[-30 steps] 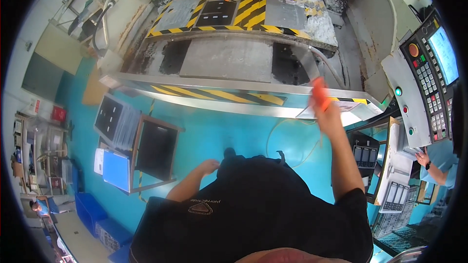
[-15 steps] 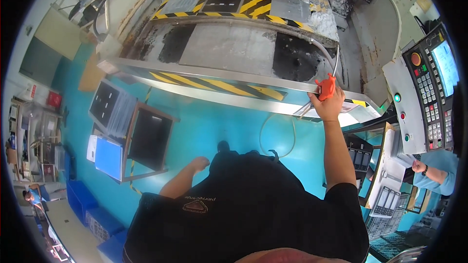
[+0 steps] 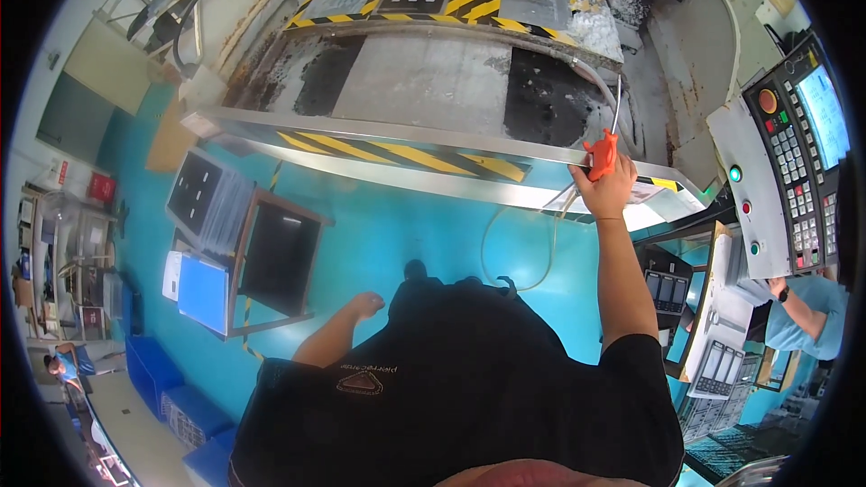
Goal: The person cleans the machine bed with an air gun, operates the control panel, and places a panel onto the bed. They measure the panel with a caliper, use the air gun to clear debris, and then press the panel down by hand.
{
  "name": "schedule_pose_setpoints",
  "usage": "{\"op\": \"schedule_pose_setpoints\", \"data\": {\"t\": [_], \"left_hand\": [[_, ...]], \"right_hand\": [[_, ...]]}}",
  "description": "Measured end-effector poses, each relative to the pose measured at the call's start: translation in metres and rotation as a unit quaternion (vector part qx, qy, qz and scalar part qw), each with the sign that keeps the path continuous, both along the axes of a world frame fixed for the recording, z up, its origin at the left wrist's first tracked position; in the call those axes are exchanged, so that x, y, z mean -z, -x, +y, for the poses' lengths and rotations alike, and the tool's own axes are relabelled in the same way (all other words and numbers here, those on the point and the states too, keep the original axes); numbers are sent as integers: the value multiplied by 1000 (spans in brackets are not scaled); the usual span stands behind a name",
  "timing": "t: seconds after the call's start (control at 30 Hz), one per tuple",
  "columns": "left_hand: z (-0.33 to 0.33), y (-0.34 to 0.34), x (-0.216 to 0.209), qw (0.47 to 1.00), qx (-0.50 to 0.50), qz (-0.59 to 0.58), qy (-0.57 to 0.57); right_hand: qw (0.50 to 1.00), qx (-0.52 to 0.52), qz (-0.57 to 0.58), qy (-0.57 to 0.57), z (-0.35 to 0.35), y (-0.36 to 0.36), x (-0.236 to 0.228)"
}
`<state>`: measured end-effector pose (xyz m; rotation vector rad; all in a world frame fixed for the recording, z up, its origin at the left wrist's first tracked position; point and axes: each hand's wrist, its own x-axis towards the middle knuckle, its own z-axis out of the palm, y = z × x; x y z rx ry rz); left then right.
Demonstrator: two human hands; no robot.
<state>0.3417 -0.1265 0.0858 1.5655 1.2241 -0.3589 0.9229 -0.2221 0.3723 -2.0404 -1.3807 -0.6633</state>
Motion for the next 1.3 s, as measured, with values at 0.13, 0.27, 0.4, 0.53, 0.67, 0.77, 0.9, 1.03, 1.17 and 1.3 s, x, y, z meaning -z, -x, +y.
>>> {"op": "schedule_pose_setpoints", "data": {"t": [0.13, 0.27, 0.4, 0.53, 0.67, 0.77, 0.9, 1.03, 1.17, 1.3], "left_hand": [[-11, -1, -18, 999, -20, 30, 20], [-11, 3, -6, 1000, 19, 7, -9], [-8, -8, -9, 1000, 4, -8, -13], [-5, -12, -12, 1000, -5, -17, -8], [-7, -16, -18, 999, -45, -11, 20], [-8, -4, -3, 999, -30, -25, 16], [-12, -6, -8, 999, -42, -19, 14], [-14, -5, -12, 999, -30, -16, 9], [-15, 1, -4, 999, -26, -16, -10], [-15, -6, -10, 1000, -26, -3, 2]], "right_hand": [[1000, 11, -16, 13, -2, 0, 1], [1000, 5, -16, -3, 0, 3, -4], [1000, 12, -18, 7, -1, 4, -4], [1000, 12, -16, 8, -1, 5, -5], [1000, 11, -3, 10, -3, 5, -4], [1000, 10, -1, 10, -2, 2, -5], [1000, 15, -1, 16, -3, 4, -5], [1000, 11, 6, 15, -3, 3, -4], [1000, 9, 2, 7, -1, 7, -10], [1000, 12, 11, 15, -3, 5, -6]]}}
